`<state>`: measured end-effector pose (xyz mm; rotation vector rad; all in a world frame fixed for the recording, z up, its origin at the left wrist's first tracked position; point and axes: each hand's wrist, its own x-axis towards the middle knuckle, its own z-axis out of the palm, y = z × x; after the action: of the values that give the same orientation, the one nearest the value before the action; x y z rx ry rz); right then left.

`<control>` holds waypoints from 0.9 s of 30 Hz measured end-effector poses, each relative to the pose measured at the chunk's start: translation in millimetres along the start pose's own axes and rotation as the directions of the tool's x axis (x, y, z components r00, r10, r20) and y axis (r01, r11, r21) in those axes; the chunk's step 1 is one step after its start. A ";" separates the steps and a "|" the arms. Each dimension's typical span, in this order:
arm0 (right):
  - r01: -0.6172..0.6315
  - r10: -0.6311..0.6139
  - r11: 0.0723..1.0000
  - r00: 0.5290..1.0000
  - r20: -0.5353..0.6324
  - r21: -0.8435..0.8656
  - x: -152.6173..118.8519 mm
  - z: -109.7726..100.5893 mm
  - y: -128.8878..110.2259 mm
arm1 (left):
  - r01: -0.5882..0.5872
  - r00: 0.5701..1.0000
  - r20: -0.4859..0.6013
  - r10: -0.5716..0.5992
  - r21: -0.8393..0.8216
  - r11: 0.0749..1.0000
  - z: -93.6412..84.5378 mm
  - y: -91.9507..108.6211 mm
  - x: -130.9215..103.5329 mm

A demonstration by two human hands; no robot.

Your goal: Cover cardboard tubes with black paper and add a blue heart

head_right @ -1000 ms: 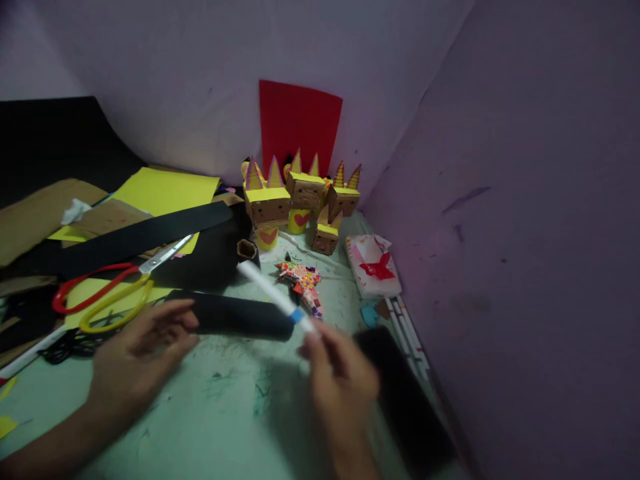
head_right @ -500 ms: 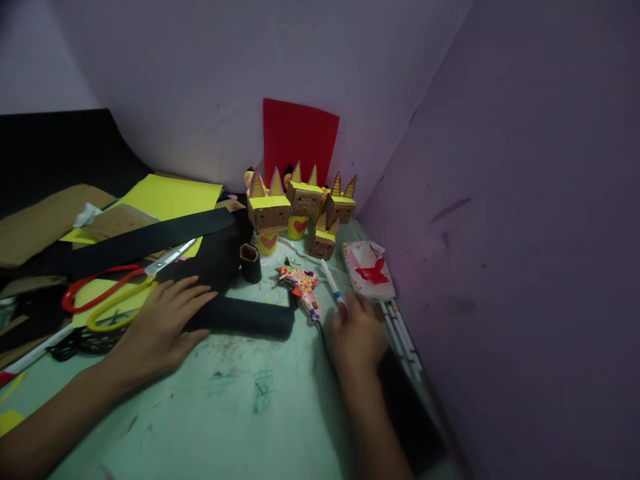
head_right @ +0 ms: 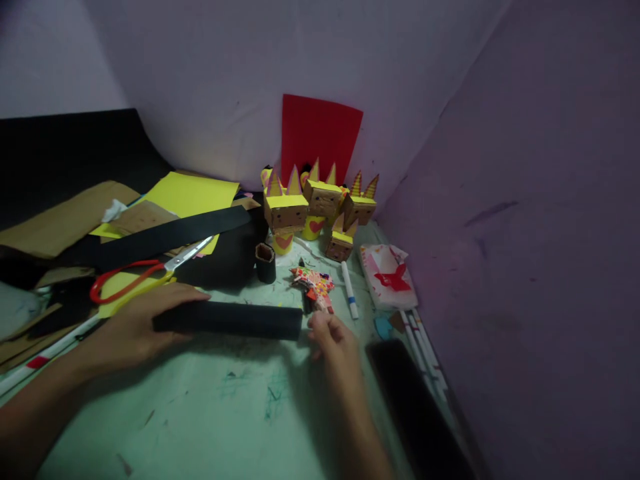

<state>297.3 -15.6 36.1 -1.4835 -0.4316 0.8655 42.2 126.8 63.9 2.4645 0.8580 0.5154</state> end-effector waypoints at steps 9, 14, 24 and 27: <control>0.216 -0.210 0.969 0.976 0.056 -0.117 -4.9 -1.1 3.4 | 0.298 0.945 0.173 -0.278 -0.101 0.949 -5.3 2.9 1.6; 0.200 -0.187 0.972 0.976 0.109 -0.121 -4.2 5.9 11.4 | 0.339 0.912 0.271 -0.309 -0.071 0.938 -8.6 2.6 0.4; -0.100 0.085 0.994 0.953 0.292 0.038 -11.4 15.3 12.1 | 0.351 0.892 0.384 -0.239 -0.257 0.900 -11.8 7.8 3.4; -0.165 0.128 0.982 0.942 0.310 0.095 -11.5 17.3 13.5 | 0.374 0.893 0.365 -0.265 -0.271 0.887 -9.4 7.4 2.4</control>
<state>274.2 -13.9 27.5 -1.2871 -0.4897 1.2267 42.9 126.2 76.0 1.9652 0.9341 0.1201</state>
